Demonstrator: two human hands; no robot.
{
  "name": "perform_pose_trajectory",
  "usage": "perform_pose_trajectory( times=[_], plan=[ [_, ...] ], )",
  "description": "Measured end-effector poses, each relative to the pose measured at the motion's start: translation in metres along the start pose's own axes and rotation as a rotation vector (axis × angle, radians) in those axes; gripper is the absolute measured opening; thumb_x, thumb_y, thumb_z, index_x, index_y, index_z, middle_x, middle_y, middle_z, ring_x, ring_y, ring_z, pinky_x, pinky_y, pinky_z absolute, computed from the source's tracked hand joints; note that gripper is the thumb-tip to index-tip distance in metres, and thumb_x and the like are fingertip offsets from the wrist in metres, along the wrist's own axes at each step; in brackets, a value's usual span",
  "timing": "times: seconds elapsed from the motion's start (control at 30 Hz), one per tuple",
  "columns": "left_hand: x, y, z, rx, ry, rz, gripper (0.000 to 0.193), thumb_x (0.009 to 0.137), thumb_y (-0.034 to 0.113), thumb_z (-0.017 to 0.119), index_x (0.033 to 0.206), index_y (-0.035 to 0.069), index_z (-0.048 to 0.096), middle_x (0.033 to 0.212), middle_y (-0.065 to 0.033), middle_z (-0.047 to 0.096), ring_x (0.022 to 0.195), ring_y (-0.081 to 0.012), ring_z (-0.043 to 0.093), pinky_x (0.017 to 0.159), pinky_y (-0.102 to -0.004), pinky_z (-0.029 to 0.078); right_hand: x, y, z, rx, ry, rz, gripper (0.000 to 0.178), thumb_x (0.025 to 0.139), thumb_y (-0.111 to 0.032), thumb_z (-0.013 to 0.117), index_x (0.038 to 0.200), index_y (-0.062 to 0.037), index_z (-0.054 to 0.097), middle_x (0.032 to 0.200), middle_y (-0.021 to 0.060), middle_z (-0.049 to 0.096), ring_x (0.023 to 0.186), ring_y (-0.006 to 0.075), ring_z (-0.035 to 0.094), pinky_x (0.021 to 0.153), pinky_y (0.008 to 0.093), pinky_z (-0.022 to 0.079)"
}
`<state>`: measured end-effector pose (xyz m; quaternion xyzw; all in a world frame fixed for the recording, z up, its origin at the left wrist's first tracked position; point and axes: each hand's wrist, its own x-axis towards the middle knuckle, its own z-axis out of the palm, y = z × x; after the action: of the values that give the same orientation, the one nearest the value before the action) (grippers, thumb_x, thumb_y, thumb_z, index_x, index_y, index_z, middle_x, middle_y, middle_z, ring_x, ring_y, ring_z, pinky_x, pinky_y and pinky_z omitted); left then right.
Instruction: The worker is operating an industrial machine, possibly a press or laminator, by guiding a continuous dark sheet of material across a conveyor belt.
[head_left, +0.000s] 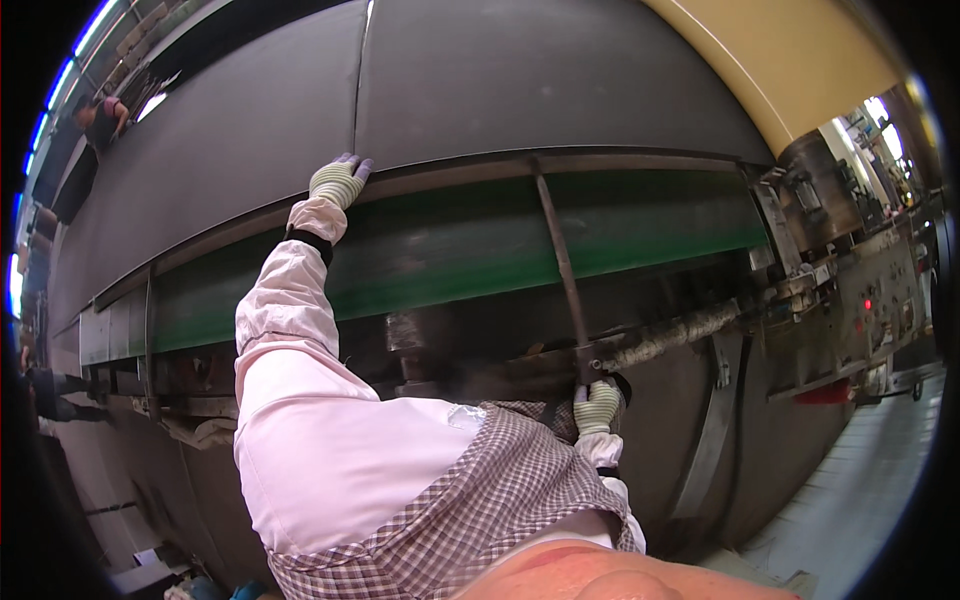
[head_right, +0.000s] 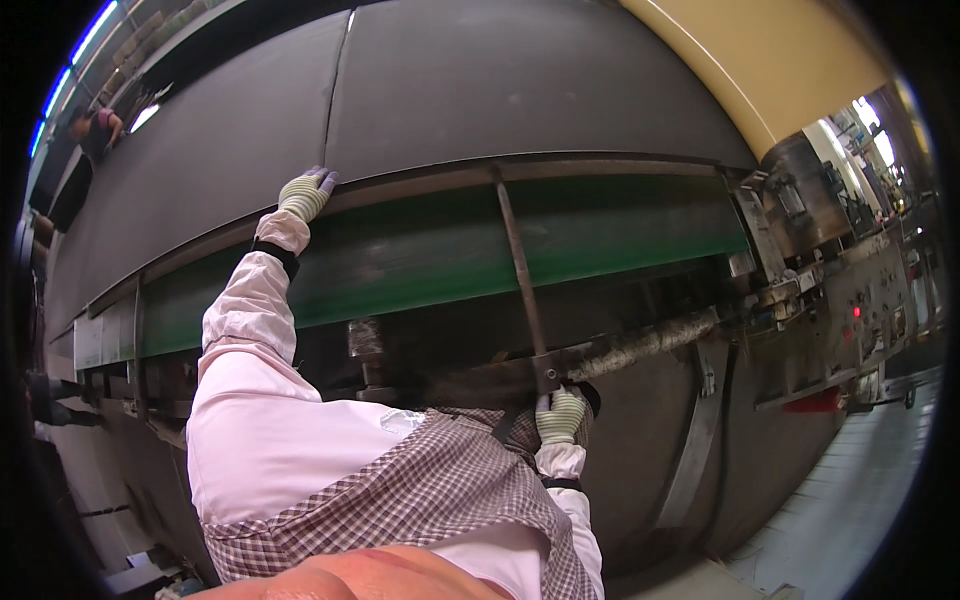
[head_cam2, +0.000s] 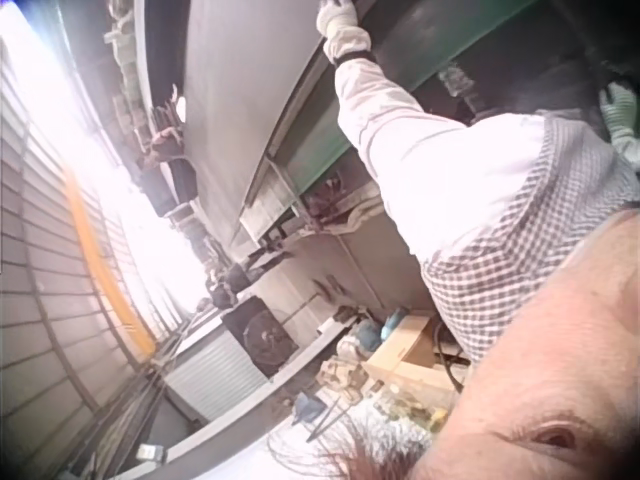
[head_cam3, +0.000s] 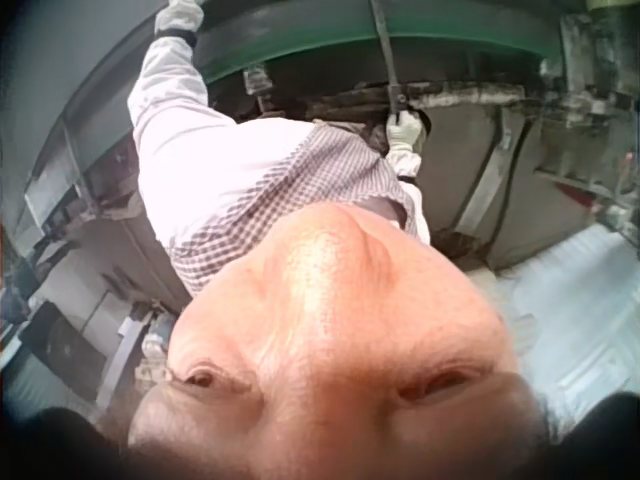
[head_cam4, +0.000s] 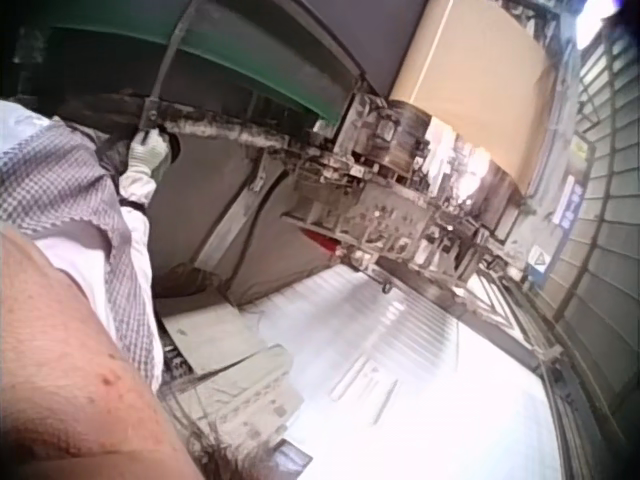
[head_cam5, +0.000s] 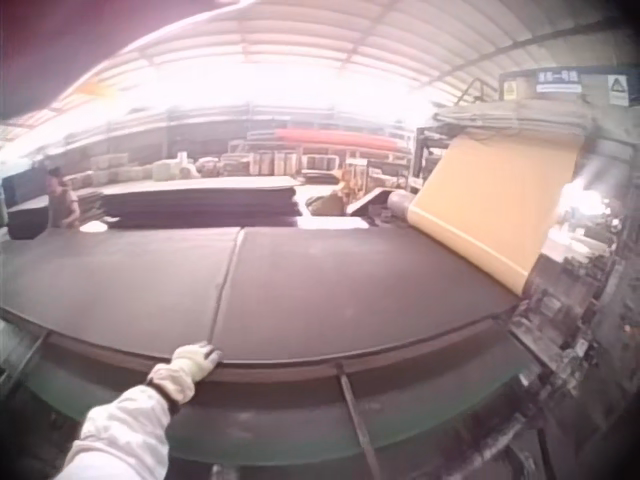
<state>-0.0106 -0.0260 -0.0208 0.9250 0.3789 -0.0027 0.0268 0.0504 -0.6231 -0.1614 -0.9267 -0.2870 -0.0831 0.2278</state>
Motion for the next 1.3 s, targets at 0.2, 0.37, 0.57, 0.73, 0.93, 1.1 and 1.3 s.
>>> perform_pose_trajectory(
  times=[0.2, 0.37, 0.57, 0.73, 0.93, 1.1, 1.3],
  plan=[
    [0.012, 0.088, -0.009, -0.008, -0.025, 0.185, 0.06, 0.093, 0.055, 0.038, 0.124, 0.007, 0.057, 0.131, -0.0158, 0.052, 0.124, -0.0308, 0.046, 0.104, -0.0377, 0.037, -0.003, 0.01, 0.013, 0.036, 0.034, 0.015, 0.016, 0.073, -0.019, 0.063, 0.067, -0.0055, 0.056, 0.062, 0.0171, 0.056, 0.064, 0.0384, 0.054, 0.061, 0.0504, 0.042],
    [0.029, 0.159, -0.019, 0.046, -0.113, 0.223, 0.069, 0.089, 0.062, 0.038, 0.126, 0.006, 0.056, 0.135, -0.0146, 0.05, 0.125, -0.0306, 0.046, 0.105, -0.0376, 0.036, 0.009, -0.007, -0.008, 0.073, 0.049, -0.017, 0.02, 0.072, -0.024, 0.065, 0.068, -0.0062, 0.058, 0.065, 0.0167, 0.059, 0.068, 0.0389, 0.055, 0.066, 0.0508, 0.043],
    [0.036, 0.257, -0.037, 0.086, -0.228, 0.319, 0.073, 0.087, 0.067, 0.036, 0.122, 0.006, 0.058, 0.125, -0.0143, 0.058, 0.118, -0.0325, 0.052, 0.099, -0.0394, 0.041, 0.006, -0.008, -0.011, 0.124, 0.051, 0.02, 0.018, 0.073, -0.023, 0.065, 0.074, -0.0056, 0.061, 0.069, 0.017, 0.062, 0.073, 0.0388, 0.058, 0.07, 0.0505, 0.044],
    [0.047, 0.323, -0.035, 0.009, -0.281, 0.379, 0.083, 0.084, 0.073, 0.035, 0.134, 0.007, 0.047, 0.137, -0.0147, 0.047, 0.128, -0.0298, 0.043, 0.106, -0.038, 0.033, 0.01, -0.013, -0.02, 0.102, 0.066, 0.029, 0.019, 0.077, -0.025, 0.065, 0.075, -0.0055, 0.062, 0.069, 0.0169, 0.062, 0.076, 0.0385, 0.058, 0.073, 0.0503, 0.045],
    [0.063, 0.31, 0.003, -0.397, -0.144, 0.443, 0.078, 0.087, 0.068, 0.034, 0.143, 0.014, 0.037, 0.149, -0.0135, 0.032, 0.14, -0.0284, 0.024, 0.114, -0.0389, 0.019, 0.006, -0.005, -0.01, 0.091, 0.054, 0.025, 0.021, 0.077, -0.026, 0.065, 0.074, -0.0059, 0.062, 0.068, 0.017, 0.06, 0.074, 0.0372, 0.057, 0.072, 0.0494, 0.044],
    [0.07, 0.156, 0.018, -0.258, 0.031, 0.003, 0.073, 0.088, 0.067, 0.034, 0.145, 0.022, 0.033, 0.15, -0.0133, 0.03, 0.14, -0.0304, 0.024, 0.114, -0.044, 0.019, 0.006, -0.009, -0.011, 0.063, 0.044, 0.025, 0.022, 0.077, -0.027, 0.064, 0.074, -0.0053, 0.061, 0.07, 0.0183, 0.06, 0.073, 0.0374, 0.057, 0.07, 0.0485, 0.045],
    [0.007, -0.044, -0.017, -0.144, -0.038, -0.49, 0.076, 0.087, 0.066, 0.038, 0.143, 0.015, 0.036, 0.149, -0.0128, 0.033, 0.138, -0.0294, 0.029, 0.112, -0.0426, 0.025, 0.009, -0.019, -0.025, -0.007, -0.006, 0.083, 0.021, 0.076, -0.025, 0.062, 0.077, -0.0047, 0.063, 0.073, 0.0197, 0.062, 0.075, 0.039, 0.058, 0.07, 0.0498, 0.046]
  ],
)
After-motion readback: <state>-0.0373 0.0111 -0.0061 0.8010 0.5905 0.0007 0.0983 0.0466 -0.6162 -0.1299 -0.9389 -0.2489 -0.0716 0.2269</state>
